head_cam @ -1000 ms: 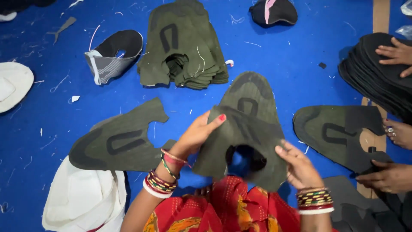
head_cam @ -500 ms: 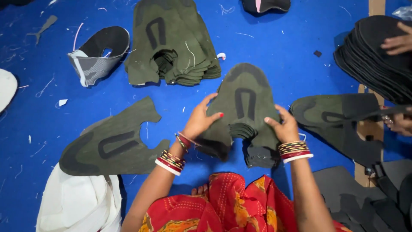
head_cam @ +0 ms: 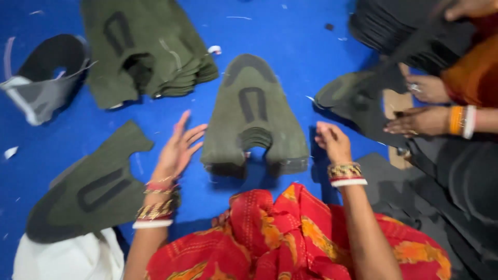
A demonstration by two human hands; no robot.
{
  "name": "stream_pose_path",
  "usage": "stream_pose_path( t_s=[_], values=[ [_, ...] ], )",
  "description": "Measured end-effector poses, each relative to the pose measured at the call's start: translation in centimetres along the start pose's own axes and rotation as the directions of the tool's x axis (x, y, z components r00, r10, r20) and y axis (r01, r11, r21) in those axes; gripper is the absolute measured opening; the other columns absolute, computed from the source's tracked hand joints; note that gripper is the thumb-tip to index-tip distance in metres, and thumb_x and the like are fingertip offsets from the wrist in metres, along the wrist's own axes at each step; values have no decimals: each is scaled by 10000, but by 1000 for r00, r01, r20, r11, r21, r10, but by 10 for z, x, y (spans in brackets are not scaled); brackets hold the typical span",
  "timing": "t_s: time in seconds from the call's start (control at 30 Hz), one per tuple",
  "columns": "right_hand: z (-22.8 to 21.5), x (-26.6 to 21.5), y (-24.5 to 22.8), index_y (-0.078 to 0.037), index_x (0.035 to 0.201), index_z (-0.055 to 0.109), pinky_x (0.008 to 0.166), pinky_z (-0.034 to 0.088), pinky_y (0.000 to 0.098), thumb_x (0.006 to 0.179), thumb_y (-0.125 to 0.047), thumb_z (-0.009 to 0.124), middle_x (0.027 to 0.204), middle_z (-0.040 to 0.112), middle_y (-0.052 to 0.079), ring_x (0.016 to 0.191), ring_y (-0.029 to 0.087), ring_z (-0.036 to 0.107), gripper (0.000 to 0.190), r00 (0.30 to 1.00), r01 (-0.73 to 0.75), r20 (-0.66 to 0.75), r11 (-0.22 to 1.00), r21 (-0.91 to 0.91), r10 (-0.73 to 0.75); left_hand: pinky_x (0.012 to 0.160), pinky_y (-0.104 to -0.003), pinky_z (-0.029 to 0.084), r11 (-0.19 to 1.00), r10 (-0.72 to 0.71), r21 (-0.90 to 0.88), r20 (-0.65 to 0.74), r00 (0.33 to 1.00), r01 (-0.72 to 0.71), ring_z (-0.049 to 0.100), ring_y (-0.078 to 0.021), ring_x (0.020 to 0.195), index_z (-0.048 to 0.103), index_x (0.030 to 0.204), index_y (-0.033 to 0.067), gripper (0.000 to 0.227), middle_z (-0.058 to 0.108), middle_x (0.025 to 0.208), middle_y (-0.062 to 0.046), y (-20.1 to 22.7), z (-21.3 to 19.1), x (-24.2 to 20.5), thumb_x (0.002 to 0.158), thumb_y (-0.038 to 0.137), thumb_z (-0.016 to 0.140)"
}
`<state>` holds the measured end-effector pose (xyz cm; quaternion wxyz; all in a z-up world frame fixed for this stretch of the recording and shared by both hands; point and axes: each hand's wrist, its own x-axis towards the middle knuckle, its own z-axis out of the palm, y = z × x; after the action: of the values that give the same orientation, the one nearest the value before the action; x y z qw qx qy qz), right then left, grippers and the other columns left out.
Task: The person sits on the floor of a workshop and assembles shoe upper components, picking dark foam pieces and aligning them onto green shoe upper cutouts, pressing them in place and stacking finished uppers with other pieces. Other workers handle similar pieces around the work area.
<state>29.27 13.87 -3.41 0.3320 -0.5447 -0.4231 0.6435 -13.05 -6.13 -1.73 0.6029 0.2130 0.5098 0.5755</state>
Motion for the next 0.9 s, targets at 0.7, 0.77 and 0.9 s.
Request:
stream_pose_path(
  t_s=[0.7,0.77,0.9],
  values=[
    [-75,-152,-29,-85,1132,797,883,556,527,867,-220,661,1028,736,256,956,468,701,327,819,-208,-314,261,-943,-481,915,-293,558,853,380,393,-14,925,-344,696,-142,1032,643,1300,32,294,734,1181,-79,-24,82,-73,1039,155,585],
    [-59,-192,-70,5,1212,756,857,571,390,1008,-34,640,1032,749,192,993,280,749,238,734,95,-240,445,-890,-636,880,-306,579,786,386,495,75,920,-370,708,-169,1000,664,1203,52,291,735,1071,-47,-30,120,-74,947,180,717],
    [2,-183,-106,-59,1286,707,686,478,245,965,-61,680,1041,711,28,842,96,620,322,893,222,-258,861,-458,-368,947,-383,524,438,560,743,215,800,-506,641,-291,1127,684,1194,79,300,702,1154,-98,-23,164,-73,920,176,760]
  ],
)
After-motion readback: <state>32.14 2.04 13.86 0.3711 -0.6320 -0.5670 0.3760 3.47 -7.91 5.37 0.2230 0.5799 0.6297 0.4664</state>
